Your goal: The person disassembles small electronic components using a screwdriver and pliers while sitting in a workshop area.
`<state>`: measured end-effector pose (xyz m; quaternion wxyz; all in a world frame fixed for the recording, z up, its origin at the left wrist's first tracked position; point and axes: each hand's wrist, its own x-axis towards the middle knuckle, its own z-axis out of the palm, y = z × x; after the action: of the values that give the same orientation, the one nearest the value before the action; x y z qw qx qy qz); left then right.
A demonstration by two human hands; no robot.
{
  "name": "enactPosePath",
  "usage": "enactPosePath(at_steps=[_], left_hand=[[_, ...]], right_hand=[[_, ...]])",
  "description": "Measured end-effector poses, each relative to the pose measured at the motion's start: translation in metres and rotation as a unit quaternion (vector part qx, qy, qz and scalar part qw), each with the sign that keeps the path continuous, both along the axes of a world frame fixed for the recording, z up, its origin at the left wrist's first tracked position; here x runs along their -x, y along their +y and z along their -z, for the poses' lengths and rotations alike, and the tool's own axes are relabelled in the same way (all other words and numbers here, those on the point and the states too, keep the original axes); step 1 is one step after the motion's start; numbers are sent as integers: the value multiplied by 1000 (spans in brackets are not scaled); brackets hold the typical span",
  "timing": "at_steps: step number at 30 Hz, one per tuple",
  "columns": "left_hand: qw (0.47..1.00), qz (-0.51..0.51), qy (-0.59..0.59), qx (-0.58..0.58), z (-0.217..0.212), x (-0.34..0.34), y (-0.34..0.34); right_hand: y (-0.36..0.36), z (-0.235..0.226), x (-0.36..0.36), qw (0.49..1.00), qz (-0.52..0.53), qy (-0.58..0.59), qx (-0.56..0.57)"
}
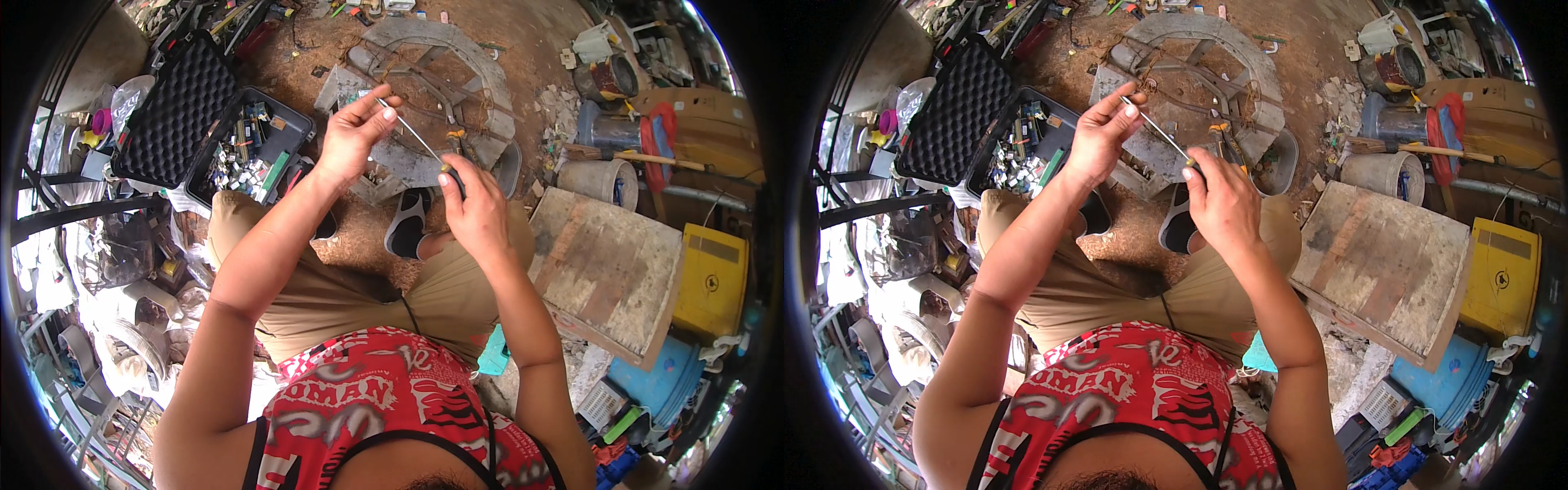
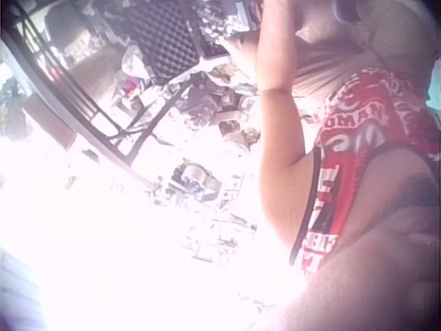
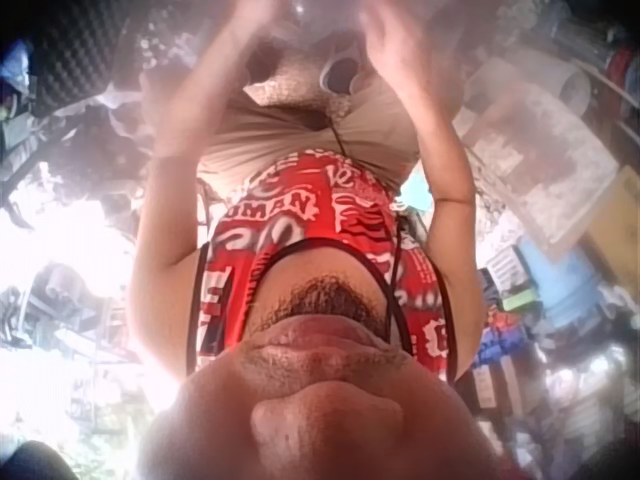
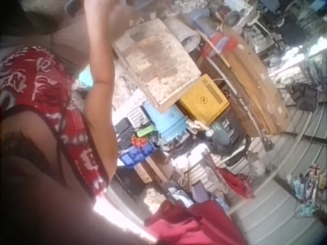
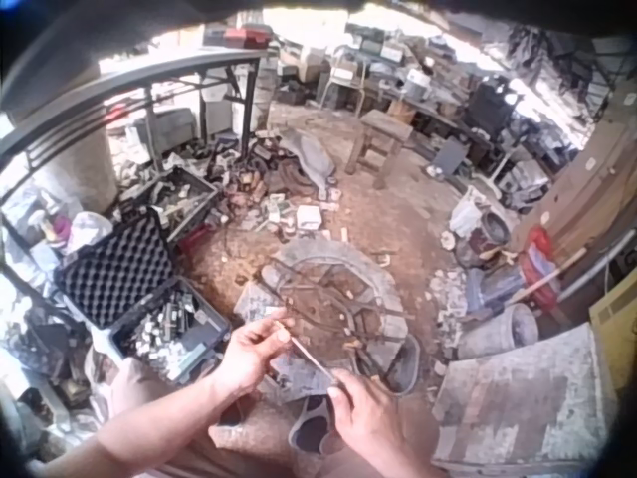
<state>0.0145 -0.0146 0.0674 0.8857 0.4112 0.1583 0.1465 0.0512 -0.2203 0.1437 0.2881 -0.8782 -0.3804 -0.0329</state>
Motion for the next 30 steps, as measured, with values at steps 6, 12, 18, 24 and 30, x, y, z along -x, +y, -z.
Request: enactPosePath(at_steps=[6, 12, 18, 24, 30], left_hand=[[981, 116, -10, -153, -3, 2, 1], [945, 156, -70, -280, -9, 7, -10], [901, 148, -70, -401, -12, 10, -6], [920, 197, -34, -338, -19, 11, -6], [936, 228, -53, -264, -22, 10, -4]], right_hand=[[-28, 9, -27, 876, 33, 433, -213], [21, -1, -51, 959, -73, 270, -33], [27, -6, -67, 925, -72, 372, 42], [27, -8, -67, 951, -120, 283, 35], [26, 0, -68, 958, -158, 238, 4]])
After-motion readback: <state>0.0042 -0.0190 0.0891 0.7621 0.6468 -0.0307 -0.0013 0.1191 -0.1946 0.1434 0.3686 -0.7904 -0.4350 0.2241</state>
